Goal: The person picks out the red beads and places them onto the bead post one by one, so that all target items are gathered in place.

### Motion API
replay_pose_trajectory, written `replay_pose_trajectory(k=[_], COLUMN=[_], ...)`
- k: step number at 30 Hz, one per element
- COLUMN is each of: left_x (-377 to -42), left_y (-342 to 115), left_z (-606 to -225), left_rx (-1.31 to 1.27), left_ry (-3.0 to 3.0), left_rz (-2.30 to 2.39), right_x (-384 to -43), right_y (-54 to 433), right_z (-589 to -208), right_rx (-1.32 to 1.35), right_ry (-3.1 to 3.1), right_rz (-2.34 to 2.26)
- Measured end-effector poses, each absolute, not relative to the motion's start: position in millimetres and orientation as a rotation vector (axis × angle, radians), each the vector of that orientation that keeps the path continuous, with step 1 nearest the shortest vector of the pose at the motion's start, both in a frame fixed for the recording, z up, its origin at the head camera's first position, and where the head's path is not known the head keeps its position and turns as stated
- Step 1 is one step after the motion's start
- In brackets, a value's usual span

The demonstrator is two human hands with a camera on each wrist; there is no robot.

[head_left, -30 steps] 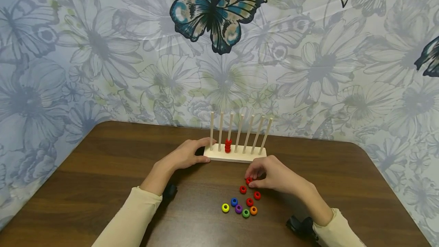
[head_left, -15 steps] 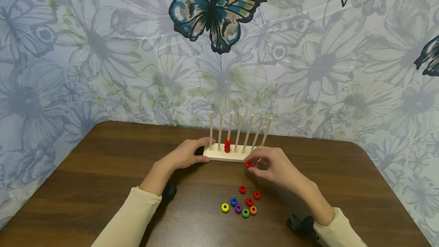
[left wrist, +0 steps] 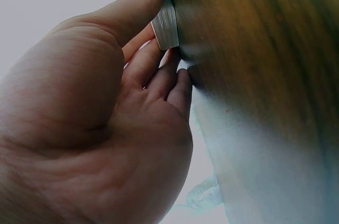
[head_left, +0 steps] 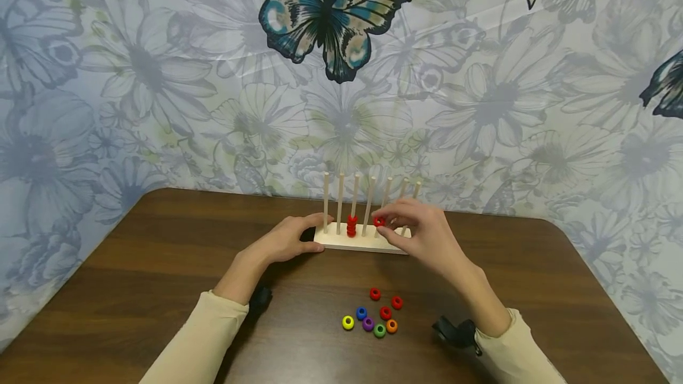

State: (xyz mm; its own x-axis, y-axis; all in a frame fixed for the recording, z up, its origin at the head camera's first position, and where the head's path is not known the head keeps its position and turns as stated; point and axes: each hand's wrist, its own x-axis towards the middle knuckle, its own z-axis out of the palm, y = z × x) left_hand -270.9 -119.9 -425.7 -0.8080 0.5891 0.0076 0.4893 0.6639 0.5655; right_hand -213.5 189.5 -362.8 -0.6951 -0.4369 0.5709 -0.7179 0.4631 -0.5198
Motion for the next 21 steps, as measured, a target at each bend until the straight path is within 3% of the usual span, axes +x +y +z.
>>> replay_pose_trajectory(k=[12, 21], left_x=[-270.7, -271.2], left_y=[-120.9, -119.2], left_z=[-427.2, -424.9], left_rx=[0.898, 0.883], left_ry=[2.696, 2.69], left_rz=[0.859, 0.864], right_x=[-236.7, -254.5], right_y=[149.1, 134.9], right_z=[-327.1, -328.6], right_rx=[0.869, 0.794], right_ry=[-2.029, -2.03], right_rz=[1.07, 1.019])
